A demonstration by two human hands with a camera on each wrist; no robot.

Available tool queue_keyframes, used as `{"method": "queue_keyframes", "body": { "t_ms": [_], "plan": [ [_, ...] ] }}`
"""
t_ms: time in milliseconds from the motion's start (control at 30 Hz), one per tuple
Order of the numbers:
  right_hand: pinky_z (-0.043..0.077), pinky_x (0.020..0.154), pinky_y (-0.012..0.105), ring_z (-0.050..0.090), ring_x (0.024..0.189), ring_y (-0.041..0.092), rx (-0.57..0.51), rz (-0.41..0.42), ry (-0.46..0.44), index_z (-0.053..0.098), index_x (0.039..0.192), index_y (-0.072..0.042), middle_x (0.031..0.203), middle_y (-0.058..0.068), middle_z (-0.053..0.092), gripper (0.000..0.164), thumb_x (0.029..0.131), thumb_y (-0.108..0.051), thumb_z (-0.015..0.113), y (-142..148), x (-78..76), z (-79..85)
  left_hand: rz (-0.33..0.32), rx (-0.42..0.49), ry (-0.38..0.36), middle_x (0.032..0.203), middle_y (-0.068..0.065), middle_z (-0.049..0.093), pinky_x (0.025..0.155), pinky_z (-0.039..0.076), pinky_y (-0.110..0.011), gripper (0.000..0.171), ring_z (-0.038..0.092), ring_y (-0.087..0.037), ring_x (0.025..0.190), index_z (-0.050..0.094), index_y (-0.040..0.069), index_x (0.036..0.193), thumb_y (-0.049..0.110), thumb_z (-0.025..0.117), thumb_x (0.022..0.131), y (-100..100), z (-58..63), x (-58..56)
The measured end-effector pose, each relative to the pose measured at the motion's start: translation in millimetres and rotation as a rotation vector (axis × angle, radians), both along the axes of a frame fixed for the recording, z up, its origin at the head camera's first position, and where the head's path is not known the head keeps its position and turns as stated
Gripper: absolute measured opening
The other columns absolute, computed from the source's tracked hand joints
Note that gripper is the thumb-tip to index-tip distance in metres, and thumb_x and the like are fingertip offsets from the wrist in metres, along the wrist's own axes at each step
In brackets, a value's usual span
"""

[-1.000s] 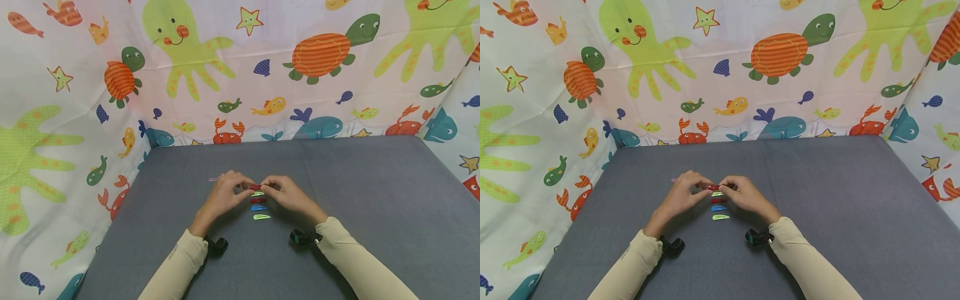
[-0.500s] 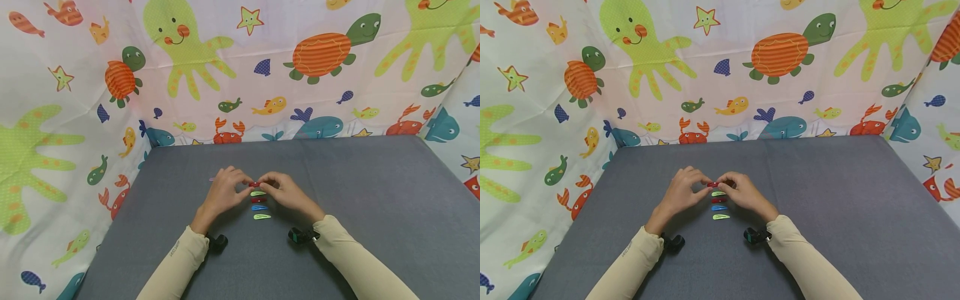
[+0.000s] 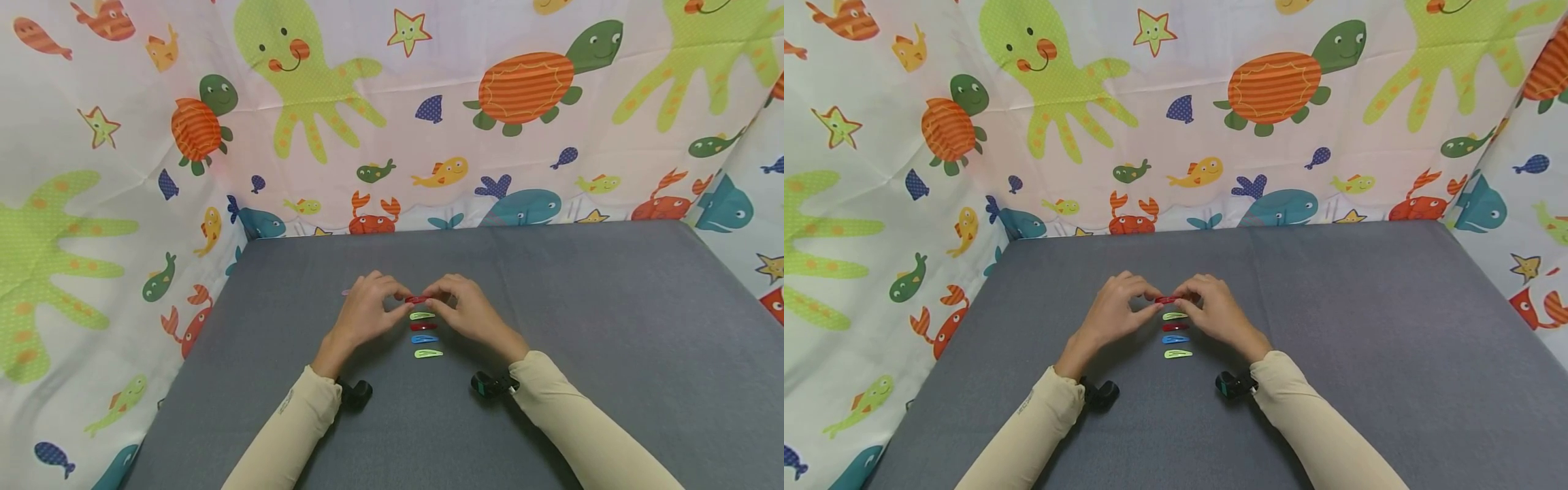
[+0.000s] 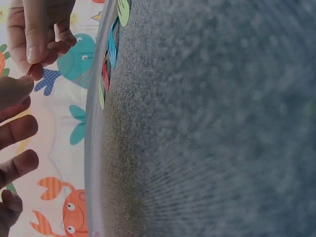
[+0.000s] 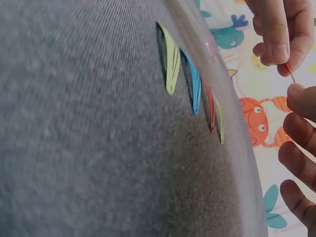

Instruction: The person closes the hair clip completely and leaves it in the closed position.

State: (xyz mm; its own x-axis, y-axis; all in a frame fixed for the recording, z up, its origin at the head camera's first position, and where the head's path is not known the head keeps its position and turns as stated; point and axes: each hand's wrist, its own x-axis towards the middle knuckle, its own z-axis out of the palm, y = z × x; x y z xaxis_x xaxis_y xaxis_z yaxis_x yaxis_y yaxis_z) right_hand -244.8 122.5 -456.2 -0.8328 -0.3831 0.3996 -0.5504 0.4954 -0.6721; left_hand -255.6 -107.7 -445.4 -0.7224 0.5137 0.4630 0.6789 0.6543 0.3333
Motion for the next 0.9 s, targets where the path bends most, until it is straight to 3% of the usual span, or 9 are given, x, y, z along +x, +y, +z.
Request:
{"method": "queue_keyframes", "body": {
  "t_ms": [233, 433, 567, 900],
  "plan": [
    [0.044, 0.08, 0.038, 0.06, 0.082, 0.016, 0.121, -0.032, 0.073, 0.081, 0.1, -0.012, 0.087, -0.001, 0.069, 0.01, 0.091, -0.015, 0.077, -0.6, -5.8, -3.2, 0.056, -0.05, -0.176, 0.088, 0.004, 0.072, 0.077, 0.04, -0.035, 0.014, 0.055, -0.014, 0.087, 0.081, 0.02, 0.099, 0.031, 0.08, 0.089, 3.0, 1.4, -5.7],
    [0.042, 0.078, 0.04, 0.062, 0.084, 0.018, 0.211, -0.071, 0.108, 0.082, 0.099, -0.016, 0.09, -0.001, 0.072, 0.01, 0.092, -0.019, 0.077, -3.5, -12.1, -11.1, 0.101, -0.146, -0.276, 0.09, 0.007, 0.072, 0.082, 0.042, -0.038, 0.013, 0.054, -0.013, 0.088, 0.082, 0.023, 0.1, 0.031, 0.078, 0.09, 7.0, -1.1, -14.1],
    [0.042, 0.078, 0.042, 0.063, 0.088, 0.02, 0.261, -0.088, 0.083, 0.082, 0.099, -0.017, 0.093, -0.001, 0.073, 0.01, 0.091, -0.021, 0.077, -5.2, -14.2, -13.6, 0.118, -0.203, -0.303, 0.092, 0.005, 0.073, 0.078, 0.039, -0.036, 0.014, 0.051, -0.014, 0.085, 0.082, 0.023, 0.102, 0.029, 0.078, 0.09, 9.2, -5.1, -18.2],
    [0.044, 0.081, 0.046, 0.065, 0.094, 0.024, 0.343, -0.109, 0.029, 0.083, 0.1, -0.019, 0.097, 0.0, 0.075, 0.011, 0.092, -0.021, 0.076, -9.9, -17.5, -12.3, 0.135, -0.256, -0.289, 0.086, 0.005, 0.071, 0.072, 0.036, -0.032, 0.014, 0.048, -0.014, 0.078, 0.082, 0.023, 0.1, 0.029, 0.08, 0.088, 12.6, -8.2, -22.9]
  ]
}}
